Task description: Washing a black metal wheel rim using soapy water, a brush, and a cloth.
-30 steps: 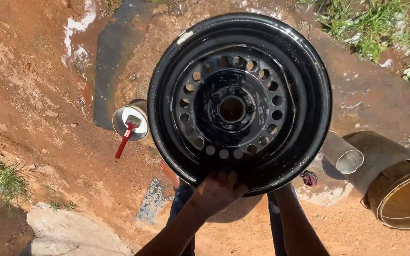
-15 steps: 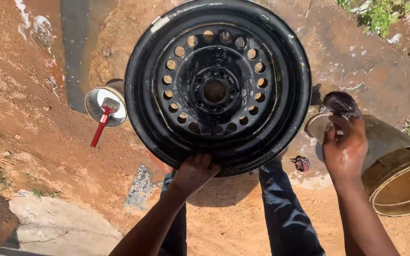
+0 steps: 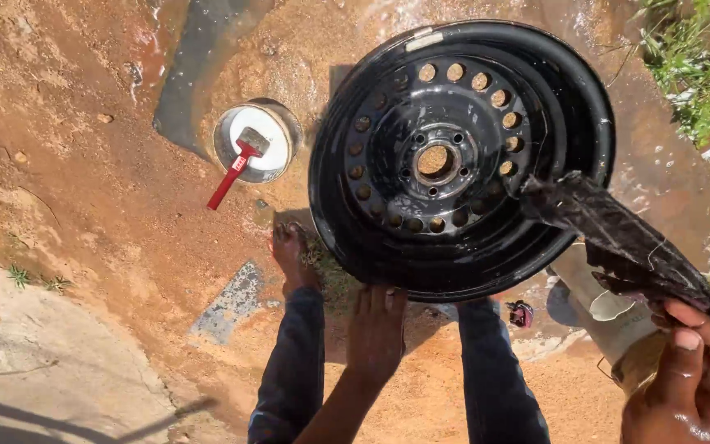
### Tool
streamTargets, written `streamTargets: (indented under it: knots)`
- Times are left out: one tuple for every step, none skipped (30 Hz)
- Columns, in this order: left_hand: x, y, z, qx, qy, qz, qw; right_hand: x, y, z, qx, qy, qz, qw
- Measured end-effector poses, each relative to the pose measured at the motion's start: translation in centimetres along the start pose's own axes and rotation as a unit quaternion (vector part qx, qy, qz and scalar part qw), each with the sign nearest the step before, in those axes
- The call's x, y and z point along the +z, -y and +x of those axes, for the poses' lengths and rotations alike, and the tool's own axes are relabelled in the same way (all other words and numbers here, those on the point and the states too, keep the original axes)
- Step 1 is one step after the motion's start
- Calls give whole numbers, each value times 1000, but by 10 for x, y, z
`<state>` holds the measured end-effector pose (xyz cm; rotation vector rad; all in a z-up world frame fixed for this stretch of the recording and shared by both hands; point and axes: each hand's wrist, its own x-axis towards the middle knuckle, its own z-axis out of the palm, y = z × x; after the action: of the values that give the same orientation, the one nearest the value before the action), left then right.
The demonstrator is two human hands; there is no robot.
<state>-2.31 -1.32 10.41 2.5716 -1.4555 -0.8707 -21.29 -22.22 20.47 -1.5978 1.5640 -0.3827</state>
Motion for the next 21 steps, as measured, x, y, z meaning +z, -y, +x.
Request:
streamTargets:
  knots:
    - [7, 1, -17, -5, -3, -5, 1000, 16, 9, 8, -5, 4, -3, 1000]
    - [15, 2, -33, -60, 2, -114, 992, 33, 18, 15, -24, 25, -33, 999]
    - [23, -2, -55, -120, 8, -226, 967, 47, 26, 21, -42, 53, -67, 996]
    - [32, -2, -60, -130, 7, -234, 964, 56, 30, 30, -47, 62, -74, 994]
    - [38, 2, -66, -168, 58, -305, 936, 68, 35, 37, -12, 118, -200, 972]
    - [42, 6, -73, -203, 107, -374, 899, 81, 41, 43, 20, 172, -322, 931]
    - [47, 10, -58, -208, 93, -368, 901, 95, 42, 46, 7, 176, -313, 933]
    - [52, 15, -43, -179, 148, -310, 922, 110, 44, 49, -6, 177, -345, 922]
    - [54, 13, -36, -160, 210, -256, 930, 120, 47, 50, -19, 188, -384, 904]
    - [48, 18, -28, -176, 203, -257, 928, 142, 34, 57, -31, 201, -381, 902]
    - [40, 10, -31, -163, 196, -279, 926, 148, 21, 56, 16, 178, -240, 954]
    - [31, 2, -33, -150, 189, -302, 922, 153, 9, 55, 66, 148, -95, 982]
    - [29, 2, -35, -144, 185, -306, 923, 171, -50, 70, 61, 143, -97, 983]
    - [25, 2, -36, -111, 191, -323, 920, 183, -102, 85, -36, 157, -182, 970]
    - [21, 5, -33, -85, 189, -335, 919, 204, -150, 105, -138, 175, -258, 940]
    - [22, 10, -35, -87, 178, -335, 921, 227, -150, 105, -149, 175, -254, 939]
    - [23, 13, -38, -83, 205, -340, 914, 247, -152, 106, -194, 141, -330, 913]
    - [27, 15, -40, -79, 231, -344, 907, 267, -155, 106, -237, 104, -401, 879]
    - [24, 24, -34, -79, 227, -348, 906, 271, -156, 110, -242, 104, -403, 876]
    - [22, 33, -28, -98, 219, -368, 898, 275, -159, 114, -208, 117, -389, 890]
    - [16, 34, -34, -125, 222, -393, 884, 267, -164, 105, -166, 142, -381, 898]
